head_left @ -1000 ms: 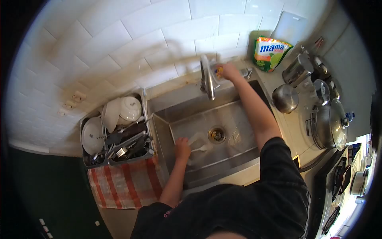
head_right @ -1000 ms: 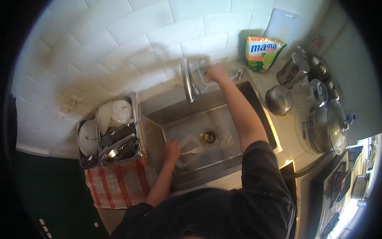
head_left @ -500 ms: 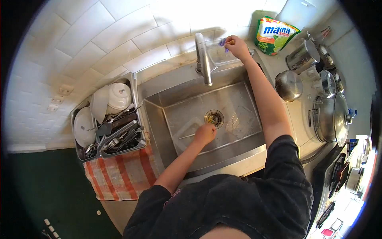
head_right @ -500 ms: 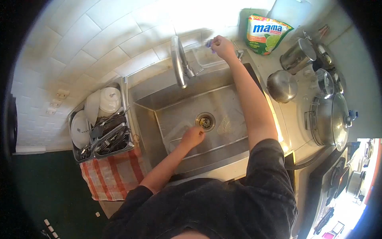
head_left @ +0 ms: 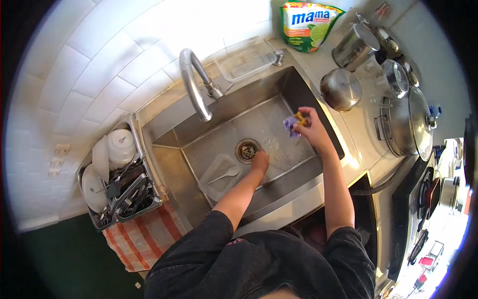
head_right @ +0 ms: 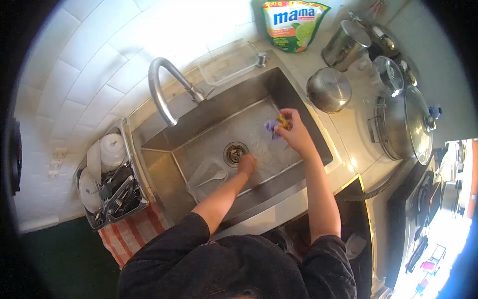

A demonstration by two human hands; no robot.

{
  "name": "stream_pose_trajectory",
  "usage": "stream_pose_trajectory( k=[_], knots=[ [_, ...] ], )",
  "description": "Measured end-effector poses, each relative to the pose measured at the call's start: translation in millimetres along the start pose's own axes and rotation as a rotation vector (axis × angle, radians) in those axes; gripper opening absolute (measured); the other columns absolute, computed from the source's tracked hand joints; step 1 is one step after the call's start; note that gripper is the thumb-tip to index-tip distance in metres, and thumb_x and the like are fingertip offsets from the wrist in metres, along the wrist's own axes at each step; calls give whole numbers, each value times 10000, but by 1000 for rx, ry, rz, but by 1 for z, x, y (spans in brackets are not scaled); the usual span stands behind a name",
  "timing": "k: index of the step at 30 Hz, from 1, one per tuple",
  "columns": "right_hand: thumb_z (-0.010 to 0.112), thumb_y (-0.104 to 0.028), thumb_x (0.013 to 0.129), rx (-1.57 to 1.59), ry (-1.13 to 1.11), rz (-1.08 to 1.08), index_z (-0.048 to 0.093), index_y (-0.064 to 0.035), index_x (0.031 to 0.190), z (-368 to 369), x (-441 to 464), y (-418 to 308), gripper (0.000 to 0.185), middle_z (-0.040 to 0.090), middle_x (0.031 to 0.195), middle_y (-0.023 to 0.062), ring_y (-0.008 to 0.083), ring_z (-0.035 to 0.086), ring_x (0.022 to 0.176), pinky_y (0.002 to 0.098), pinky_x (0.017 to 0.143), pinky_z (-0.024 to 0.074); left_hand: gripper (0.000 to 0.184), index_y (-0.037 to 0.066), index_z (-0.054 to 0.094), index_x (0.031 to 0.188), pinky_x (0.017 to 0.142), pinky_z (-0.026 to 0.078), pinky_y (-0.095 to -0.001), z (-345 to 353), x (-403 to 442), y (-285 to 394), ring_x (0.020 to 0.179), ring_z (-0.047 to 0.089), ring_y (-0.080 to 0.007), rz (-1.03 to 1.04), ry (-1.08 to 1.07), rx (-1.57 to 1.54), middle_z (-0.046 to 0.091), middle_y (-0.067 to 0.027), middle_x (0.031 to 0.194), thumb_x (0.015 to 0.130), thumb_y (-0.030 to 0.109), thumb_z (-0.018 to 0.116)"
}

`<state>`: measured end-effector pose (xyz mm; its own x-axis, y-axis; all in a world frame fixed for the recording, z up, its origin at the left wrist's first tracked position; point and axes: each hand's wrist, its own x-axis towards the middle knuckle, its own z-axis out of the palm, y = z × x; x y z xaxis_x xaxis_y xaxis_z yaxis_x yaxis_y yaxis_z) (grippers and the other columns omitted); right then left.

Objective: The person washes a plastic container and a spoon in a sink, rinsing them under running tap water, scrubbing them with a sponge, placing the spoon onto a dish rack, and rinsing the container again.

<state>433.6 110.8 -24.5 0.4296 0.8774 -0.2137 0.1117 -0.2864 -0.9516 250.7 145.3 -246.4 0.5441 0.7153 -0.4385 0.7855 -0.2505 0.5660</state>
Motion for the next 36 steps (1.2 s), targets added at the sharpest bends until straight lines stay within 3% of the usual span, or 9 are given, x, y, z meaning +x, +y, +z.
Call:
stream_pose_trajectory(
  k=[8, 12, 16, 20, 26, 29, 32, 35, 36],
  knots=[
    [647, -72, 771, 133, 101, 82, 381, -53, 1190, -4, -40, 18, 496, 536, 900, 94, 143, 560, 780, 258, 655, 482, 197, -12, 598, 864, 709, 483, -433, -13, -13, 19, 801, 587, -385, 15, 50, -88, 613, -208, 862, 764, 157, 581],
    [641, -79, 767, 106, 126, 96, 401, -50, 1197, -6, -44, 21, 494, 546, 913, 91, 152, 566, 786, 270, 674, 489, 261, -26, 525, 988, 665, 503, -372, -20, -7, 26, 764, 622, -302, 11, -1, -568, 626, -186, 818, 753, 79, 567],
    [633, -83, 751, 2, 159, 78, 483, -40, 1164, -4, -43, 31, 442, 583, 946, 103, 151, 576, 775, 267, 682, 483, 305, -32, 444, 1067, 693, 527, -316, -59, -18, 42, 803, 632, -235, -129, -284, -1133, 616, -151, 848, 773, -1, 521],
    [629, -86, 731, -248, 150, -134, 586, -37, 1051, 19, -48, 17, 327, 591, 999, 132, 200, 594, 802, 304, 738, 471, 415, 31, 364, 1193, 778, 530, -352, -112, -46, 43, 866, 620, -274, -47, -503, -1402, 555, -157, 1030, 801, -39, 482],
    [629, -97, 727, -374, -60, -514, 592, -49, 1021, 107, -64, -16, 300, 562, 1010, 167, 323, 555, 913, 365, 799, 453, 741, 284, 151, 1345, 805, 520, -396, -161, -103, 12, 939, 598, -299, 193, -343, -1575, 489, -150, 1138, 785, -109, 433],
    [639, -95, 697, -529, -13, -857, 594, -50, 964, 136, -72, -1, 275, 577, 953, 158, 319, 565, 900, 365, 785, 459, 804, 300, 112, 1356, 840, 501, -420, -178, -139, 11, 998, 571, -320, 217, -320, -1540, 459, -155, 1197, 754, -131, 425],
    [637, -79, 659, -511, -188, -672, 597, -57, 906, 131, -76, -24, 251, 601, 880, 143, 318, 583, 856, 373, 742, 473, 878, 306, 27, 1373, 903, 454, -466, -168, -161, 17, 1081, 519, -326, 255, -355, -1598, 404, -178, 1265, 710, -113, 421],
    [650, -68, 611, -259, -116, -471, 608, -70, 873, 131, -65, -22, 265, 610, 777, 121, 316, 593, 794, 383, 694, 480, 887, 302, 33, 1374, 906, 447, -480, -166, -174, 27, 1100, 501, -339, 206, -375, -1619, 357, -184, 1300, 695, -113, 426],
    [639, -72, 615, -441, -197, -591, 612, -74, 829, 132, -66, -18, 216, 609, 740, 112, 308, 598, 738, 383, 648, 484, 878, 292, 45, 1372, 906, 447, -482, -164, -177, 30, 1100, 492, -377, 232, -291, -1679, 356, -193, 1297, 691, -121, 413]
  ],
)
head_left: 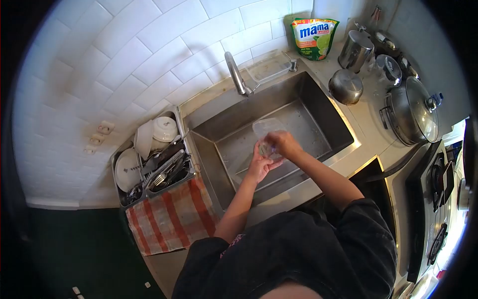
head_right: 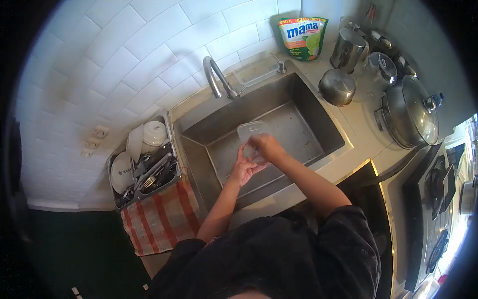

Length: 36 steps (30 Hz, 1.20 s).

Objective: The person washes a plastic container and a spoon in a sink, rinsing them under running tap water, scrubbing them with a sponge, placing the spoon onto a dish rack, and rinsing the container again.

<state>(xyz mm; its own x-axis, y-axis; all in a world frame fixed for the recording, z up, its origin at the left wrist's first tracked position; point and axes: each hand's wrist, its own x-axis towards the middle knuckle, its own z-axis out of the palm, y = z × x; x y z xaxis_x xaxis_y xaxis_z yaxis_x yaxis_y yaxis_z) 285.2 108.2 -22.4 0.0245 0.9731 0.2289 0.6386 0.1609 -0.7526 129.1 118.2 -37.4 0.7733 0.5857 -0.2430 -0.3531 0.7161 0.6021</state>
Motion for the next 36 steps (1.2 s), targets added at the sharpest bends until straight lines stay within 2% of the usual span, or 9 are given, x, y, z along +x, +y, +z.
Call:
stream_pose_trajectory(
  k=[4, 7, 8, 19, 20, 24, 27, 31, 36],
  knots=[
    [628, -54, 625, -83, -65, -301, 631, -77, 821, 5, -18, -8, 197, 616, 759, 102, 302, 602, 701, 360, 628, 496, 841, 275, 75, 1363, 894, 448, -505, -5, -12, -1, 1048, 522, -399, -8, 92, 37, 385, -197, 1266, 703, -129, 404],
    [606, -45, 651, 115, -97, 102, 633, -75, 837, -10, 3, -2, 190, 616, 794, 110, 313, 599, 734, 361, 661, 494, 826, 291, 100, 1360, 883, 447, -522, 8, -20, -5, 998, 557, -372, -57, -14, -38, 420, -192, 1226, 721, -143, 393],
    [575, -29, 686, 35, 9, -114, 627, -73, 878, -15, 12, 3, 204, 616, 844, 118, 313, 592, 813, 362, 726, 487, 826, 286, 97, 1363, 881, 449, -523, 12, -21, -4, 988, 563, -365, -40, -13, -26, 424, -191, 1220, 723, -143, 395],
    [508, -12, 759, -6, 77, -198, 585, -44, 954, 13, 33, 5, 212, 574, 1038, 145, 327, 553, 961, 386, 816, 451, 828, 268, 65, 1386, 898, 445, -497, 20, -22, -2, 1033, 538, -383, -33, 35, 74, 427, -174, 1232, 759, -122, 440],
    [533, -8, 728, 61, 30, -81, 584, -43, 925, 11, 34, 6, 206, 574, 985, 149, 331, 544, 950, 382, 809, 446, 830, 271, 64, 1385, 898, 445, -497, 21, -21, -2, 1031, 541, -378, -16, 30, 71, 435, -174, 1224, 760, -124, 440],
    [530, -67, 719, -99, -50, -373, 568, -25, 847, 15, 6, -21, 140, 569, 879, 172, 350, 553, 882, 403, 744, 449, 827, 270, 56, 1379, 897, 446, -497, 6, -18, -5, 993, 562, -380, 67, 221, 85, 466, -171, 1192, 763, -119, 446],
    [557, -98, 695, -238, -199, -237, 576, -35, 810, 12, 8, -15, 132, 572, 835, 142, 326, 557, 863, 378, 727, 451, 783, 293, 95, 1355, 889, 451, -492, 0, -19, -14, 968, 572, -374, 47, 0, -90, 461, -180, 1199, 767, -114, 413],
    [556, -96, 695, -232, -393, -195, 573, -36, 806, -10, 8, -22, 127, 572, 836, 144, 323, 556, 867, 380, 728, 450, 761, 301, 109, 1341, 880, 456, -491, -10, -9, -24, 985, 563, -386, 60, 61, -117, 437, -174, 1236, 777, -96, 430],
    [531, -82, 736, -200, -92, -299, 551, -24, 873, -23, 3, -1, 151, 545, 939, 169, 346, 533, 920, 395, 772, 439, 771, 301, 92, 1347, 862, 464, -492, 7, -17, 0, 1010, 548, -399, 70, 87, -53, 403, -173, 1284, 780, -111, 413]
  ],
)
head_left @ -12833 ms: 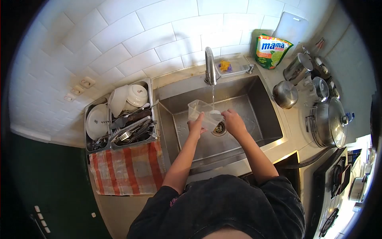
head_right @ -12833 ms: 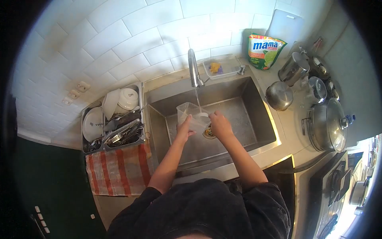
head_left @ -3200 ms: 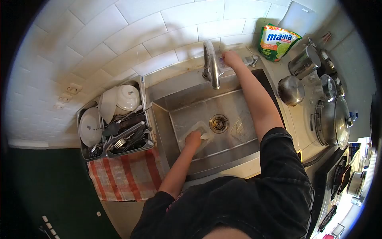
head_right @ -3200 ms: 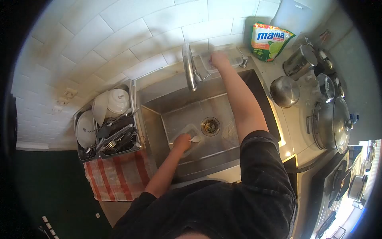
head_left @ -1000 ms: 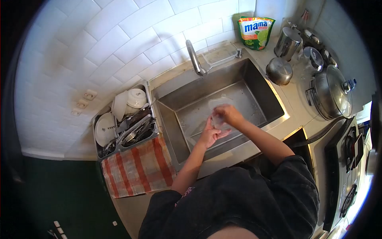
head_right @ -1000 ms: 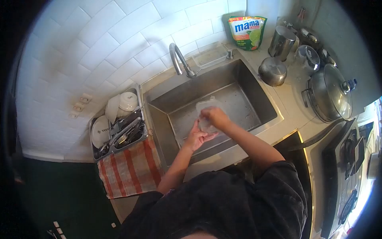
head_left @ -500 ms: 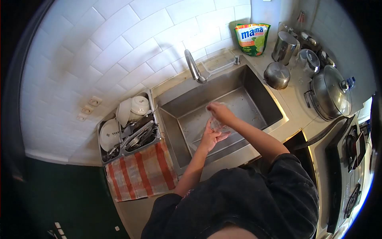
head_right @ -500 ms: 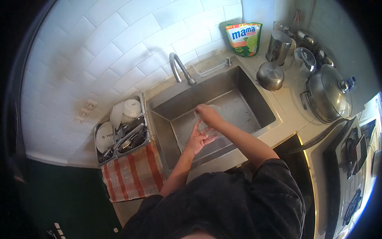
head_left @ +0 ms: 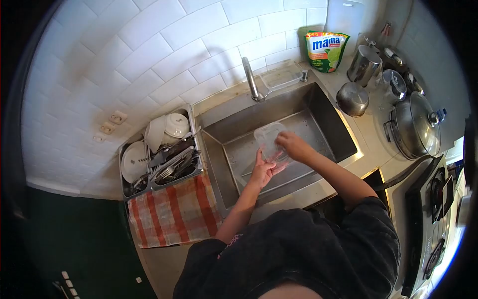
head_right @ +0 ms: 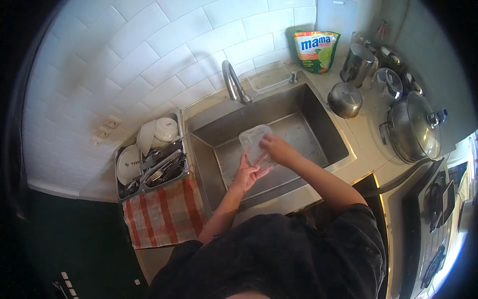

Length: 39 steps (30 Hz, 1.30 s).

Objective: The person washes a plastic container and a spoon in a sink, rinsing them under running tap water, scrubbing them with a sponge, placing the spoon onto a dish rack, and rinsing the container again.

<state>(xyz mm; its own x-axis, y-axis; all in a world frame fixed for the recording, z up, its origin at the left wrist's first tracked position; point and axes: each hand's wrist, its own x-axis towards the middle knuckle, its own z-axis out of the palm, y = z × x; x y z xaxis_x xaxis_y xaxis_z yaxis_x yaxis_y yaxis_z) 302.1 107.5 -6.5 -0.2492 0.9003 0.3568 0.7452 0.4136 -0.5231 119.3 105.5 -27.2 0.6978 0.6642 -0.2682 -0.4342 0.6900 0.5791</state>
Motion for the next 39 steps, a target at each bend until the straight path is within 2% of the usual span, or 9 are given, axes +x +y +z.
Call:
stream_pose_trajectory(
  k=[2, 5, 8, 17, 25, 27, 33, 36, 39],
  knots=[
    [520, -85, 757, 3, 84, 174, 524, -26, 956, 2, 9, 13, 208, 518, 1033, 190, 364, 515, 955, 399, 808, 430, 779, 305, 81, 1349, 855, 467, -491, 12, -1, -7, 1012, 548, -397, -58, -54, 61, 400, -179, 1284, 782, -117, 407],
    [523, -87, 764, 103, 154, 179, 508, -31, 1031, 25, 14, 7, 273, 517, 1045, 195, 370, 501, 992, 402, 829, 424, 810, 307, 53, 1362, 871, 454, -505, 18, 6, -11, 1023, 536, -410, -81, -38, 101, 391, -179, 1283, 776, -127, 405],
    [535, -134, 796, 199, -13, 56, 532, -40, 1055, 27, 5, -23, 276, 522, 1121, 196, 377, 508, 1019, 394, 856, 424, 828, 309, 32, 1370, 890, 435, -522, -3, 10, -5, 1025, 533, -414, -34, 56, 103, 391, -169, 1284, 773, -129, 401],
    [521, -61, 766, 105, 144, 156, 583, -27, 1003, 48, 19, 8, 248, 495, 1185, 212, 360, 485, 1083, 388, 900, 412, 859, 345, 5, 1370, 892, 438, -510, -2, 6, -18, 1023, 544, -391, -124, -78, 119, 396, -175, 1299, 767, -122, 402],
    [541, -54, 758, 161, 34, 256, 576, -68, 1031, 22, 8, -17, 276, 477, 1231, 166, 342, 466, 1123, 374, 911, 405, 796, 343, 84, 1359, 881, 448, -501, -3, 9, -14, 1089, 504, -348, -63, -106, 97, 393, -140, 1288, 783, -107, 400],
    [550, -68, 757, 158, 59, 309, 571, -80, 1046, 26, 6, -39, 290, 470, 1243, 161, 350, 461, 1128, 377, 906, 409, 788, 347, 106, 1351, 877, 450, -500, -6, 20, -21, 1090, 503, -338, 28, 78, 72, 386, -139, 1297, 785, -112, 404],
    [558, -49, 746, -90, 75, -21, 561, -93, 1041, 7, -19, -38, 299, 468, 1226, 185, 369, 461, 1122, 386, 904, 411, 818, 377, 131, 1331, 843, 477, -469, -10, 12, -11, 1050, 534, -292, 181, 58, 20, 404, -128, 1277, 772, -160, 393],
    [609, -89, 699, 9, 254, 258, 554, -86, 1033, 3, -21, -32, 338, 461, 1234, 153, 365, 433, 1150, 387, 939, 383, 834, 369, 113, 1337, 848, 478, -465, 6, 8, -5, 1057, 525, -290, 160, 34, -36, 396, -146, 1272, 765, -158, 414],
    [588, -70, 692, -25, 151, 81, 578, -85, 996, 17, -27, -32, 305, 515, 1139, 135, 340, 494, 1058, 368, 878, 420, 839, 356, 103, 1342, 859, 473, -472, 2, 17, -12, 1063, 518, -317, 148, 75, 1, 387, -162, 1271, 759, -157, 419]
  ],
)
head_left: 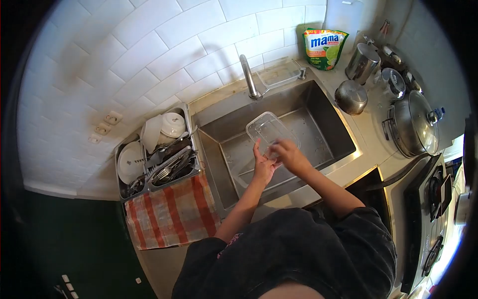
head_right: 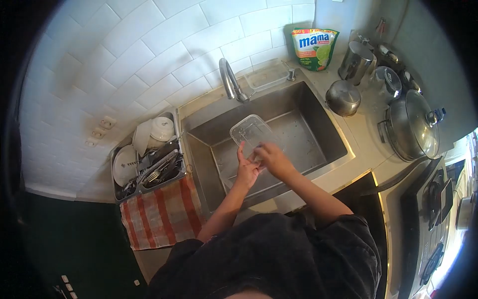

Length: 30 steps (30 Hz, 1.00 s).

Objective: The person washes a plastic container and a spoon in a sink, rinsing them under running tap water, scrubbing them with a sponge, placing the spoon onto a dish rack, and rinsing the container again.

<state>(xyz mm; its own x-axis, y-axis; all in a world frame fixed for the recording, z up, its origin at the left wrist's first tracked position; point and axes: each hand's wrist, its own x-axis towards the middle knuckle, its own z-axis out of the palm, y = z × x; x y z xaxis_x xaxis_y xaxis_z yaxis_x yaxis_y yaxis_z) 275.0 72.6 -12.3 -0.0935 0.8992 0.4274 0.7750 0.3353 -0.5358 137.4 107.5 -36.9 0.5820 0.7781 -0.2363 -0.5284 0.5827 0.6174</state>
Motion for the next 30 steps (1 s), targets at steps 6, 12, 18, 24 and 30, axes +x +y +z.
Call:
stream_pose_trajectory(
  k=[6, 12, 18, 24, 30],
  knots=[
    [575, -71, 668, 1, -232, -5, 594, -64, 821, -13, 14, 26, 155, 576, 855, 103, 310, 543, 872, 387, 768, 443, 842, 320, 75, 1350, 877, 456, -504, 1, -3, -9, 1078, 494, -366, -95, 48, -60, 307, -216, 1299, 747, -165, 408],
    [549, -1, 648, 78, -175, -83, 614, -41, 798, -4, 13, 18, 168, 584, 816, 117, 310, 559, 824, 384, 726, 449, 826, 321, 83, 1339, 885, 439, -527, -12, 4, -3, 1121, 456, -383, -53, 66, -115, 263, -221, 1332, 745, -165, 388],
    [542, -77, 717, -24, -55, 106, 602, -51, 939, -7, 37, 47, 232, 565, 1011, 173, 332, 524, 992, 392, 843, 424, 853, 326, 39, 1351, 864, 455, -520, 14, -6, 1, 1102, 480, -372, -211, -106, -5, 342, -190, 1305, 749, -155, 404],
    [622, -103, 676, 181, -158, -33, 560, -33, 1045, 15, 31, 2, 380, 524, 1125, 182, 343, 499, 1057, 390, 908, 400, 894, 363, 21, 1358, 863, 446, -534, -5, 7, 7, 1106, 491, -335, -142, 41, 79, 354, -177, 1311, 745, -156, 413],
    [590, -85, 728, 4, 98, 145, 558, -46, 1081, 13, 52, 38, 357, 516, 1164, 174, 342, 493, 1081, 394, 917, 405, 879, 352, 39, 1357, 860, 448, -534, -5, 1, 10, 1040, 535, -355, -222, -148, 78, 352, -186, 1311, 744, -167, 397]
  ],
)
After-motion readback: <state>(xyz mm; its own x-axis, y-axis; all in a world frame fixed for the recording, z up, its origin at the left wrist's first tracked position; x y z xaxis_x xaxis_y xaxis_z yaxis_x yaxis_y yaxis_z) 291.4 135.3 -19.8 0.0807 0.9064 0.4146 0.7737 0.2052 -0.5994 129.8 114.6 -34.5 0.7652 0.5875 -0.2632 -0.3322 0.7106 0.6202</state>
